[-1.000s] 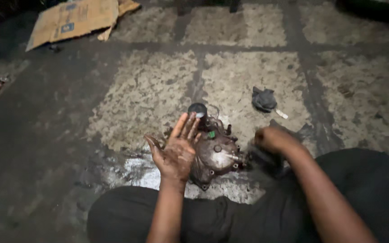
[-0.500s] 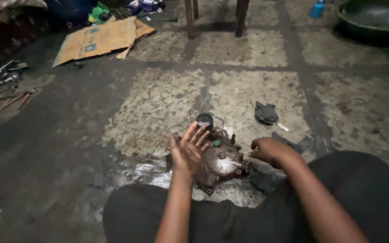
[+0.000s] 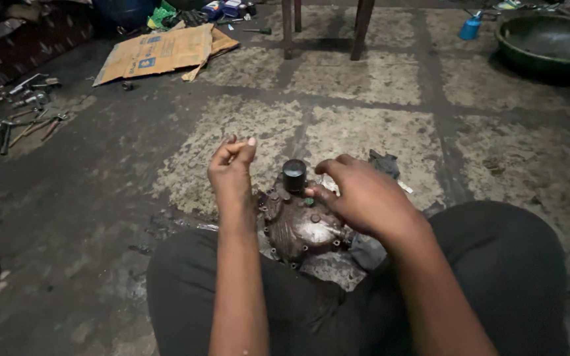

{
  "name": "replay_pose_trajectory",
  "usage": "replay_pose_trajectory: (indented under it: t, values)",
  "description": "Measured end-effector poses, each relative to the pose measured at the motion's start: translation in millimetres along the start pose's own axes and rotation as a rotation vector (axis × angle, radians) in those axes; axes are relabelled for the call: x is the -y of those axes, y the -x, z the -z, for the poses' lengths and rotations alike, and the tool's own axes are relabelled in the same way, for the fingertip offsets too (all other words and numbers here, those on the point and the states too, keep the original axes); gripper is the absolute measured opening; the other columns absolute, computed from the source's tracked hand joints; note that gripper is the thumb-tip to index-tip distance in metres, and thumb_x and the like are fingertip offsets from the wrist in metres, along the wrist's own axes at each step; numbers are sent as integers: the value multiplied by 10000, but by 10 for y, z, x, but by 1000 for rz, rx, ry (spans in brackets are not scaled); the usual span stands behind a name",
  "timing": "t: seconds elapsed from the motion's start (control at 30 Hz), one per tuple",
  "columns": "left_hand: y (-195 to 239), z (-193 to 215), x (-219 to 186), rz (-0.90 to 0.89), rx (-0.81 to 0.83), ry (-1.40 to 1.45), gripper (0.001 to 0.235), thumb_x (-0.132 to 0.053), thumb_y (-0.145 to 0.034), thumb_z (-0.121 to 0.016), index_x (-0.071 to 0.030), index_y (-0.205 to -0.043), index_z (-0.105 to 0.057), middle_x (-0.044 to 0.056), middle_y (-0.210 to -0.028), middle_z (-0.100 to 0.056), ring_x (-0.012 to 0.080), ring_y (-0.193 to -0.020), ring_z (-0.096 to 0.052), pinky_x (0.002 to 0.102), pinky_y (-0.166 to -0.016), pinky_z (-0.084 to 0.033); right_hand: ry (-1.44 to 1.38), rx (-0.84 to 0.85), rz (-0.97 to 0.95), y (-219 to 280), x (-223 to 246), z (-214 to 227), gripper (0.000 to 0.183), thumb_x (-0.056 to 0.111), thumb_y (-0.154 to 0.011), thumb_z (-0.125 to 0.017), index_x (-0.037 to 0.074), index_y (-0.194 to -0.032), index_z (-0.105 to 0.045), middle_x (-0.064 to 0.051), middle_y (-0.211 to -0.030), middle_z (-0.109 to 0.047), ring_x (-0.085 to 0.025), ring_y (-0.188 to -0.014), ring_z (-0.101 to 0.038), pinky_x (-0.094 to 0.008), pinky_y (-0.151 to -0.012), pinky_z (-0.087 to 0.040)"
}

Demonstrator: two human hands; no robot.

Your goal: The person sits on the floor and scrubs a greasy mechanical component, likely a transmission housing, using a rag and a small metal cup. They repeatedly rub the surface and wipe away grime with the cloth.

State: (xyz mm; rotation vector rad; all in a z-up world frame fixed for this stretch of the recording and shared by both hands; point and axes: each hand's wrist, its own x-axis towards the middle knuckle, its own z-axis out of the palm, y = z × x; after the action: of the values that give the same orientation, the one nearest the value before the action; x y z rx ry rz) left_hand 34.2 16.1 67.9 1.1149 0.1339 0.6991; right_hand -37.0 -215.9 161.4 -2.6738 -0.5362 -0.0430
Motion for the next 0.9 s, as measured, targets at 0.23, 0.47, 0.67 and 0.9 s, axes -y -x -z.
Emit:
replay_pose_trajectory:
  t: [0.23, 0.47, 0.67, 0.9]
  values:
    - [177, 73, -62, -261, 306, -373, 171, -113, -821, -810, -57, -982, -791, 161, -1553, -480, 322, -1324, -565, 412, -1033, -510, 60, 183, -59, -99, -565, -217, 546, 540, -869, -656, 174, -1274, -666, -106, -1307, -653, -318, -1221, -620, -441, -994, -511]
    - [32, -63, 86, -126, 474, -167, 251, -142, -919, -702, -72, -1147, -780, 123, -1621, -464, 329, -1432, -523, 436, -1159, -438, 94, 289, -224, -467, -1072, -579, 581, 563, -888, -634, 196, -1337, -633, -106, -1329, -645, -313, -1216, -637, -431, -1023, -521]
    - [18, -99, 340, 138, 378, 52, 251, -65, -866, -673, -46, -1101, -759, 100, -1628, -445, 267, -1455, -475, 416, -1149, -416, 49, 372, -130, -571, -1077, -831, 539, 491, -889, -644, 189, -1334, -609, -121, -1308, -624, -316, -1205, -630, -407, -1010, -523]
    - [-165, -66, 849, 173, 184, 78, 157, -3, -851, -753, -82, -972, -693, 63, -1085, -624, 137, -914, -554, 281, -799, -437, -48, 351, -145, -545, -1095, -724, 582, 466, -858, -654, 184, -1366, -613, -109, -1292, -611, -316, -1167, -625, -416, -972, -513]
